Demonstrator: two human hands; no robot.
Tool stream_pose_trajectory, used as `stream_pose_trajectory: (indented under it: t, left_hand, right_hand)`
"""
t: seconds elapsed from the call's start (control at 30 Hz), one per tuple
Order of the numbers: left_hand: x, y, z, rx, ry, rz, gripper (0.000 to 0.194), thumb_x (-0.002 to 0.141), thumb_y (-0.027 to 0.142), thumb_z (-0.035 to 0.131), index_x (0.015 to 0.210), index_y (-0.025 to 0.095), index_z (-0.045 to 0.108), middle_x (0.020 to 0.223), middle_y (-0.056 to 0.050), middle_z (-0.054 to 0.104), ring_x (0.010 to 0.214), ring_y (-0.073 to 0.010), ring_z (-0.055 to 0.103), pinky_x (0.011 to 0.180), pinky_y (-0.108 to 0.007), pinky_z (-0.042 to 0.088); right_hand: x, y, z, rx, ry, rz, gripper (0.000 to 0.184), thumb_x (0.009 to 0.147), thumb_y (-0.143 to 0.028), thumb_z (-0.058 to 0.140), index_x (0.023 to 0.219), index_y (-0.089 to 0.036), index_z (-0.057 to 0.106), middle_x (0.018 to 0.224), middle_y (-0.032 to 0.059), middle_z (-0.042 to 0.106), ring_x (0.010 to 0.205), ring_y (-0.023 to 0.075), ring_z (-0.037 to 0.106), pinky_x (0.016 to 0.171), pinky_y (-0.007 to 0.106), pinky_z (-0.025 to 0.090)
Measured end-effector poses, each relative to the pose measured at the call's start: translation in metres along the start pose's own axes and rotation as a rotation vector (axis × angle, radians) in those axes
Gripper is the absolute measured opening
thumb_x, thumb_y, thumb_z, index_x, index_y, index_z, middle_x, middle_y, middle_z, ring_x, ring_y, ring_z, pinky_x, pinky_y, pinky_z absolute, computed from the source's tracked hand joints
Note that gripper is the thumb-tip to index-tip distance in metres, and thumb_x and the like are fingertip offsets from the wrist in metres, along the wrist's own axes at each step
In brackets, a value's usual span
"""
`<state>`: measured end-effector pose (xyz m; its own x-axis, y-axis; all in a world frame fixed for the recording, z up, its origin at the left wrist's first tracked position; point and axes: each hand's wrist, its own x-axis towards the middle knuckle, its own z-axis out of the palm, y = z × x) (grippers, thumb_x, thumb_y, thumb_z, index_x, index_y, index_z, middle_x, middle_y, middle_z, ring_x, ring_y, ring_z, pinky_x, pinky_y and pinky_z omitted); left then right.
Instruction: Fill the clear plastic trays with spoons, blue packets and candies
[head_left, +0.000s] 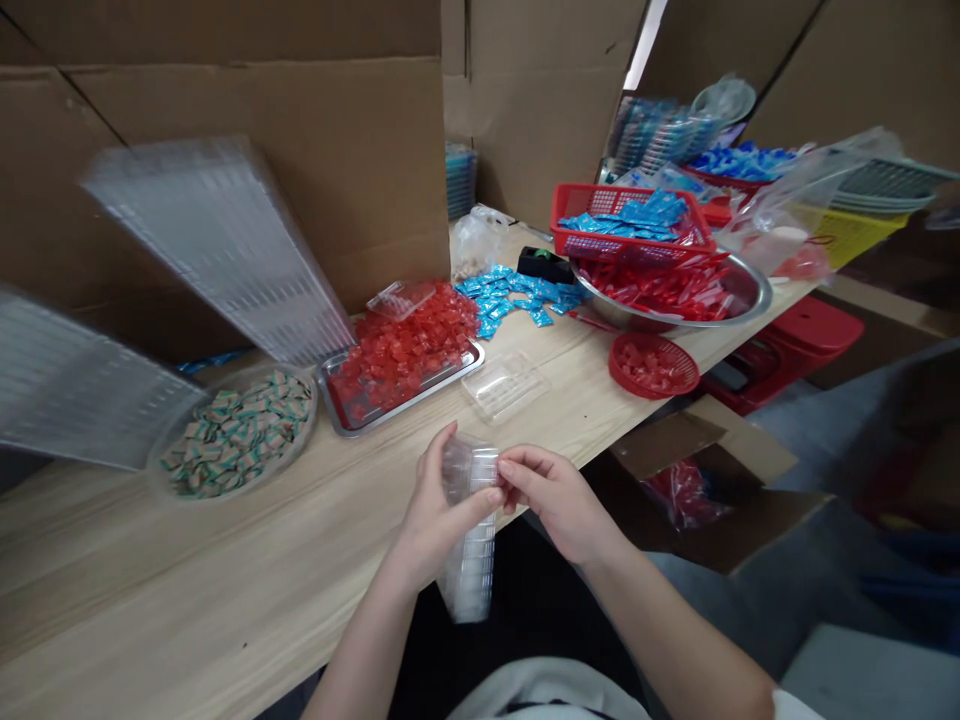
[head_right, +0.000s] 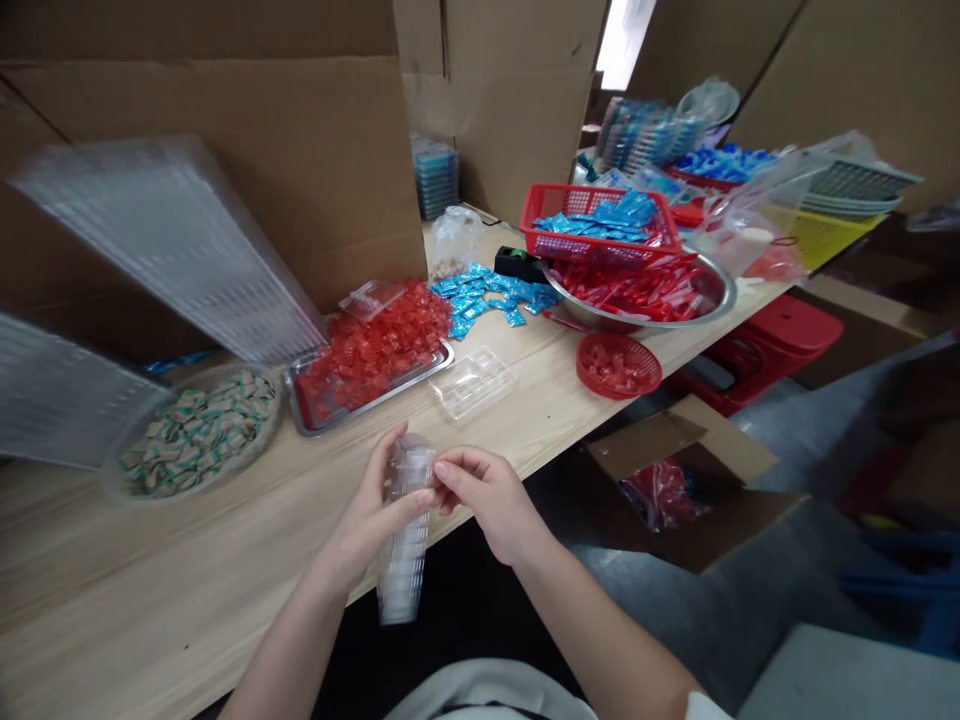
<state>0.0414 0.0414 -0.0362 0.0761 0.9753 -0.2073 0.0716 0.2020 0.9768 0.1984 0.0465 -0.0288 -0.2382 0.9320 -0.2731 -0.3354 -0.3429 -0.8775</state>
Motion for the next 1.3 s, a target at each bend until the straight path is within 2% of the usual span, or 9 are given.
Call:
stream_pose_trajectory:
  t: [0.13,0.3,0.4,0.57,0.67,0.77,0.9,1.13,1.3]
  left_hand:
    - [-0.001,0.003,0.002,-0.032,-0.055,-0.065,0.084,0.066,0.037,0.072,0.138,0.024,0.030,0.137,-0.012,0.038,0.126,-0.0302,0.037,0.103,-0.043,0.030]
    - [-0.003,0.008,0.006,-0.195,-0.136,-0.132,0.085,0.067,0.037,0.070,0.139,0.023,0.026,0.124,-0.010,0.049,0.110,-0.0258,0.052,0.098,-0.040,0.038]
    - [-0.004,0.008,0.009,-0.250,-0.161,-0.146,0.082,0.069,0.036,0.069,0.138,0.024,0.027,0.118,-0.009,0.054,0.106,-0.0249,0.055,0.095,-0.040,0.040]
    - [-0.004,0.008,0.013,-0.264,-0.131,-0.152,0.081,0.067,0.034,0.070,0.137,0.024,0.030,0.119,-0.009,0.054,0.109,-0.0256,0.053,0.094,-0.039,0.040]
    - [-0.001,0.007,0.010,-0.288,-0.051,-0.147,0.078,0.068,0.035,0.069,0.136,0.025,0.032,0.120,-0.009,0.052,0.110,-0.0259,0.051,0.093,-0.039,0.040]
    - [0.003,0.006,0.002,-0.288,0.034,-0.129,0.073,0.070,0.038,0.066,0.135,0.026,0.035,0.119,-0.008,0.052,0.112,-0.0258,0.049,0.094,-0.039,0.038]
    - [0.006,0.003,-0.009,-0.232,0.110,-0.123,0.072,0.070,0.041,0.065,0.135,0.027,0.036,0.118,-0.006,0.052,0.112,-0.0235,0.047,0.096,-0.036,0.035]
    - [0.007,0.000,-0.011,-0.204,0.133,-0.115,0.071,0.070,0.042,0.064,0.134,0.030,0.036,0.122,-0.004,0.050,0.112,-0.0216,0.045,0.097,-0.034,0.032]
    - [0.006,0.002,-0.005,-0.186,0.128,-0.135,0.069,0.070,0.041,0.064,0.133,0.031,0.038,0.121,-0.004,0.049,0.111,-0.0224,0.046,0.095,-0.036,0.033]
  right_hand:
    - [0.000,0.003,0.001,0.064,0.034,-0.001,0.016,0.071,-0.033,0.070,0.072,-0.017,0.066,0.062,-0.0016,0.062,0.055,0.0083,0.052,0.053,0.022,0.042]
    - [-0.002,0.003,0.002,0.143,0.058,0.031,0.017,0.071,-0.030,0.070,0.068,-0.016,0.062,0.064,-0.0018,0.061,0.055,0.0080,0.053,0.051,0.020,0.040]
    - [-0.004,0.003,0.000,0.150,0.056,0.041,0.018,0.070,-0.031,0.070,0.068,-0.016,0.061,0.064,-0.0018,0.060,0.055,0.0080,0.053,0.051,0.020,0.040]
    - [-0.005,0.004,-0.001,0.126,0.108,-0.006,0.020,0.071,-0.032,0.069,0.065,-0.016,0.059,0.061,-0.0021,0.057,0.056,0.0082,0.052,0.049,0.019,0.040]
    - [-0.004,0.004,-0.007,0.165,0.155,-0.019,0.022,0.069,-0.033,0.070,0.065,-0.016,0.058,0.061,-0.0025,0.056,0.054,0.0081,0.050,0.045,0.019,0.038]
    - [-0.002,0.004,-0.022,0.221,0.246,-0.050,0.022,0.067,-0.034,0.072,0.067,-0.017,0.059,0.062,-0.0029,0.056,0.055,0.0076,0.051,0.044,0.017,0.038]
    - [0.002,0.004,-0.054,0.293,0.387,-0.093,0.021,0.064,-0.031,0.074,0.070,-0.017,0.061,0.061,-0.0037,0.056,0.056,0.0070,0.053,0.044,0.015,0.041]
    - [0.007,0.015,-0.117,0.471,0.621,-0.136,0.021,0.058,-0.022,0.078,0.071,-0.014,0.064,0.061,-0.0028,0.060,0.054,0.0054,0.055,0.047,0.013,0.049]
    - [0.013,0.021,-0.128,0.449,0.703,-0.173,0.020,0.059,-0.022,0.078,0.072,-0.014,0.065,0.066,-0.0001,0.063,0.060,0.0080,0.059,0.057,0.017,0.055]
